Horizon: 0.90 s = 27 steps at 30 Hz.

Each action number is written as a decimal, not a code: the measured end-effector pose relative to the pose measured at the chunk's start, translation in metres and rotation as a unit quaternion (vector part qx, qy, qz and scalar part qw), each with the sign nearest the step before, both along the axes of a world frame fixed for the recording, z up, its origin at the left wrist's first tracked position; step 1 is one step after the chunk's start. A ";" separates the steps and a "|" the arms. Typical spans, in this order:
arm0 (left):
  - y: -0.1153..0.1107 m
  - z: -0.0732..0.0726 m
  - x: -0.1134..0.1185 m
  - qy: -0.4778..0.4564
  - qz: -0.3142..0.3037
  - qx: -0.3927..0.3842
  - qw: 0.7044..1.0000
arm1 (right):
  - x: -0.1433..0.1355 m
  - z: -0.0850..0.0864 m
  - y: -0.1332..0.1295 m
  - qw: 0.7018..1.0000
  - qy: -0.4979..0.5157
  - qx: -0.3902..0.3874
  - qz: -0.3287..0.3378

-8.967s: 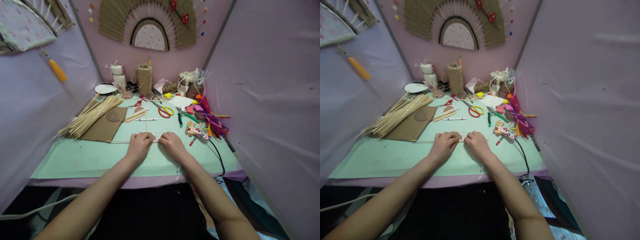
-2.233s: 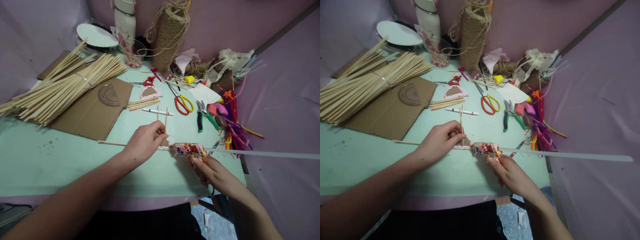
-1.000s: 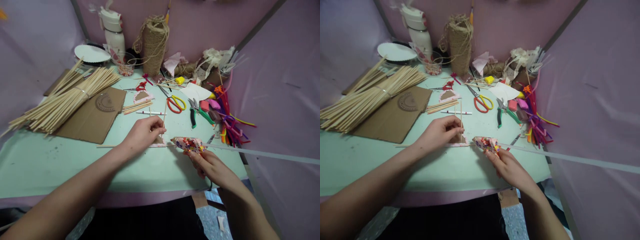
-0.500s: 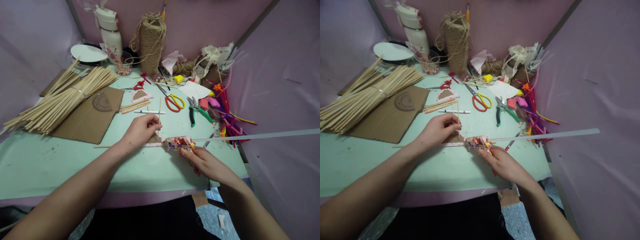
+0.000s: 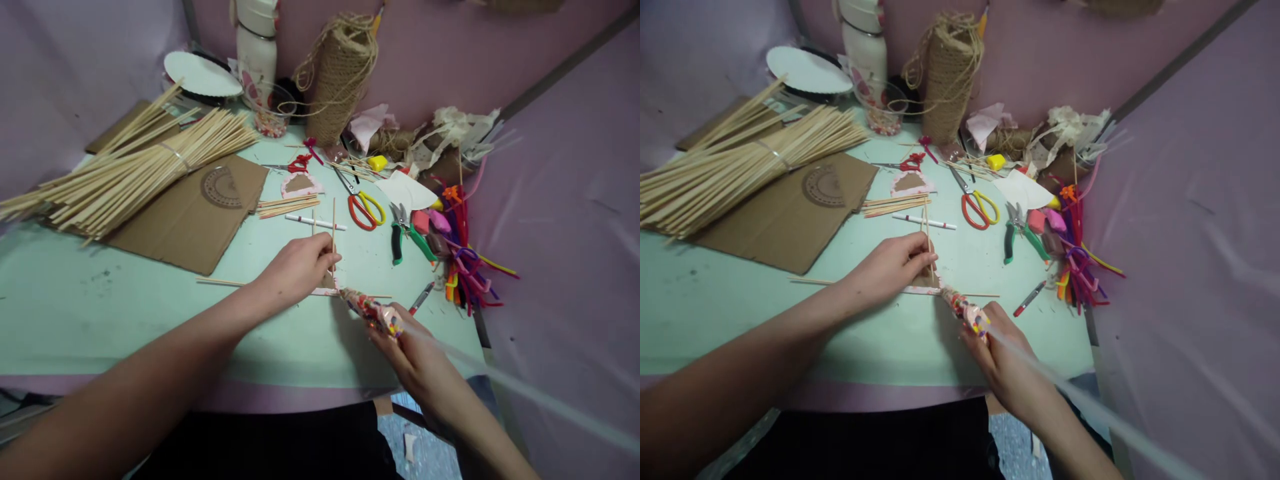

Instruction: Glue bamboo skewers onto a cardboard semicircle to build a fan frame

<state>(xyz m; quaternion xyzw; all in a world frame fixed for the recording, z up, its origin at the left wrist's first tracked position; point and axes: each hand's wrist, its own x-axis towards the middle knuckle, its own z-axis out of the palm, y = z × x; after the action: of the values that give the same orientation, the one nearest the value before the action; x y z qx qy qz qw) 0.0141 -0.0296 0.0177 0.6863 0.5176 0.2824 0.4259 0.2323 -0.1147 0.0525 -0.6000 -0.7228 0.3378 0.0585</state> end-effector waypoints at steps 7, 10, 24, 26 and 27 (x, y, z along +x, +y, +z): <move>-0.007 -0.004 -0.005 0.025 -0.027 -0.040 0.999 | -0.005 -0.005 -0.018 0.993 -0.095 0.055 0.036; -0.007 -0.007 -0.005 0.034 -0.031 -0.044 0.998 | -0.008 -0.005 -0.018 0.984 -0.145 0.073 0.071; -0.006 -0.003 -0.005 0.063 -0.035 -0.081 0.994 | -0.011 -0.008 -0.012 0.958 -0.240 0.112 0.112; -0.006 -0.002 -0.005 0.074 -0.041 -0.084 0.993 | -0.009 -0.011 -0.014 0.956 -0.251 0.111 0.108; -0.006 -0.002 -0.005 0.080 -0.046 -0.085 0.992 | -0.008 -0.013 -0.015 0.955 -0.257 0.107 0.106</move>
<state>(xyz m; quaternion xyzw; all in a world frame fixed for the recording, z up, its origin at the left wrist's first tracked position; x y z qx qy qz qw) 0.0089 -0.0353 0.0158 0.6912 0.5399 0.1618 0.4523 0.2247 -0.1300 0.0397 -0.5767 -0.8047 0.0975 -0.1019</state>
